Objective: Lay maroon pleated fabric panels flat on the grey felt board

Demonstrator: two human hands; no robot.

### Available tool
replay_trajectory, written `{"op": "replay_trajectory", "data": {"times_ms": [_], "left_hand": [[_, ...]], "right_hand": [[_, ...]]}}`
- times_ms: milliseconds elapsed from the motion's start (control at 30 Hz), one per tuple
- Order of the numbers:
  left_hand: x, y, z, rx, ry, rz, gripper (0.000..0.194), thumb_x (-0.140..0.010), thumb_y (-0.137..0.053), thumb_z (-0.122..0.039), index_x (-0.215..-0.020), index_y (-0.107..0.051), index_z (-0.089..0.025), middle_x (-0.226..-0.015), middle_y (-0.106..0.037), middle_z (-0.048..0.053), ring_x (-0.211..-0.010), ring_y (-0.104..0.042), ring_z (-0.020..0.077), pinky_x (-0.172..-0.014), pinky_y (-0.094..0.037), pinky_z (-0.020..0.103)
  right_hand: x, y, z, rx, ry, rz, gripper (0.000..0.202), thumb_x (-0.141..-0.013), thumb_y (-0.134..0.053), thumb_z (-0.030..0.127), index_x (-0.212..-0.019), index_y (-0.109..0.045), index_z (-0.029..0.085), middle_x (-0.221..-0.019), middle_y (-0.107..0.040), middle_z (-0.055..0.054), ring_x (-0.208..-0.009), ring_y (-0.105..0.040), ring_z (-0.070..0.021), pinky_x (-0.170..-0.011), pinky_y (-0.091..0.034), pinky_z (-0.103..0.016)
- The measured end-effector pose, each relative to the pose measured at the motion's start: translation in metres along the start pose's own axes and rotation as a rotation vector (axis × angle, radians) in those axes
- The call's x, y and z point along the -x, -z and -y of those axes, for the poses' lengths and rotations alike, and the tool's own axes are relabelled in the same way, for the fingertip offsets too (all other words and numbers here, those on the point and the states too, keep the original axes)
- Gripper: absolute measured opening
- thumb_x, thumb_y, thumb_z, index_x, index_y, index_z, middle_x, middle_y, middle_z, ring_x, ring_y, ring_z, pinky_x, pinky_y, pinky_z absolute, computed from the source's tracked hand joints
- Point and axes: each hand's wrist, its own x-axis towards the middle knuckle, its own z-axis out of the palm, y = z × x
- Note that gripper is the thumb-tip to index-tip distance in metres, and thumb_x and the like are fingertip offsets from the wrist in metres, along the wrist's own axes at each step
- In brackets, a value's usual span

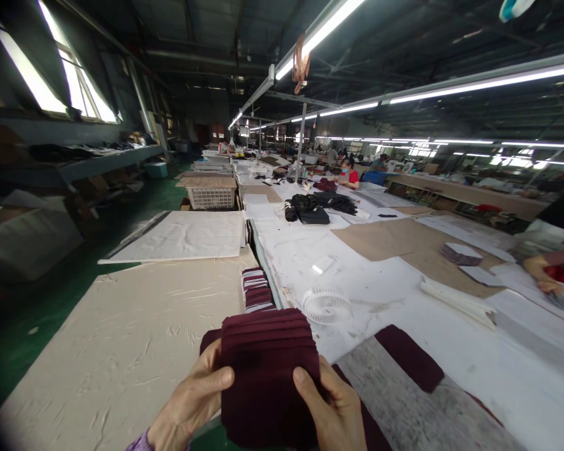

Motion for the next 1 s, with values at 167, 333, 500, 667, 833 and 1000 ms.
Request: {"op": "replay_trajectory", "data": {"times_ms": [167,333,500,667,833,1000], "left_hand": [[0.000,-0.005,0.008,-0.089,0.045,-0.027,0.045,-0.062,-0.079,-0.013,-0.106,-0.069,-0.021,-0.101,-0.074,0.007,-0.096,-0.067,0.0253,-0.092,-0.049,0.037],[-0.002,-0.015,0.011,-0.079,0.043,-0.170,0.024,-0.071,-0.074,-0.018,-0.095,-0.072,-0.017,-0.091,-0.076,0.008,-0.090,-0.069,0.0240,-0.087,-0.052,0.036],[-0.001,-0.015,0.010,-0.058,0.077,-0.195,0.019,-0.070,-0.074,-0.019,-0.089,-0.073,-0.017,-0.085,-0.077,0.007,-0.084,-0.070,0.0234,-0.085,-0.052,0.037],[0.002,-0.017,0.007,-0.137,0.115,-0.124,0.029,-0.070,-0.075,-0.022,-0.098,-0.072,-0.018,-0.088,-0.076,0.008,-0.082,-0.070,0.0240,-0.077,-0.054,0.034],[0.004,-0.019,0.003,-0.182,0.125,-0.092,0.031,-0.068,-0.076,-0.024,-0.099,-0.073,-0.019,-0.086,-0.077,0.008,-0.075,-0.071,0.0215,-0.074,-0.054,0.032],[0.003,-0.019,-0.001,-0.143,0.091,-0.182,0.028,-0.068,-0.076,-0.025,-0.095,-0.073,-0.018,-0.085,-0.076,0.008,-0.079,-0.070,0.0231,-0.074,-0.055,0.032]], "right_hand": [[0.000,0.002,0.006,0.062,0.011,0.052,0.038,-0.077,-0.063,0.047,-0.097,-0.073,0.017,-0.095,-0.073,-0.007,-0.090,-0.065,-0.0279,-0.078,-0.053,-0.034],[0.001,0.002,0.008,0.113,0.025,0.068,0.034,-0.078,-0.062,0.045,-0.095,-0.074,0.018,-0.102,-0.071,-0.007,-0.089,-0.064,-0.0252,-0.081,-0.052,-0.033],[-0.001,0.005,0.008,0.143,0.124,0.016,0.028,-0.078,-0.064,0.041,-0.097,-0.070,0.022,-0.117,-0.062,-0.006,-0.098,-0.061,-0.0221,-0.086,-0.050,-0.031],[-0.009,0.015,0.015,0.336,0.323,-0.064,0.031,-0.074,-0.068,0.039,-0.103,-0.064,0.027,-0.133,-0.049,-0.005,-0.123,-0.046,-0.0250,-0.098,-0.043,-0.035],[-0.014,0.018,0.016,0.349,0.273,0.046,0.029,-0.074,-0.069,0.041,-0.098,-0.065,0.026,-0.133,-0.049,-0.006,-0.124,-0.045,-0.0268,-0.102,-0.041,-0.039],[-0.008,0.004,0.010,0.122,0.195,0.110,0.035,-0.076,-0.066,0.042,-0.106,-0.065,0.024,-0.127,-0.057,-0.008,-0.117,-0.053,-0.0260,-0.096,-0.047,-0.035]]}}
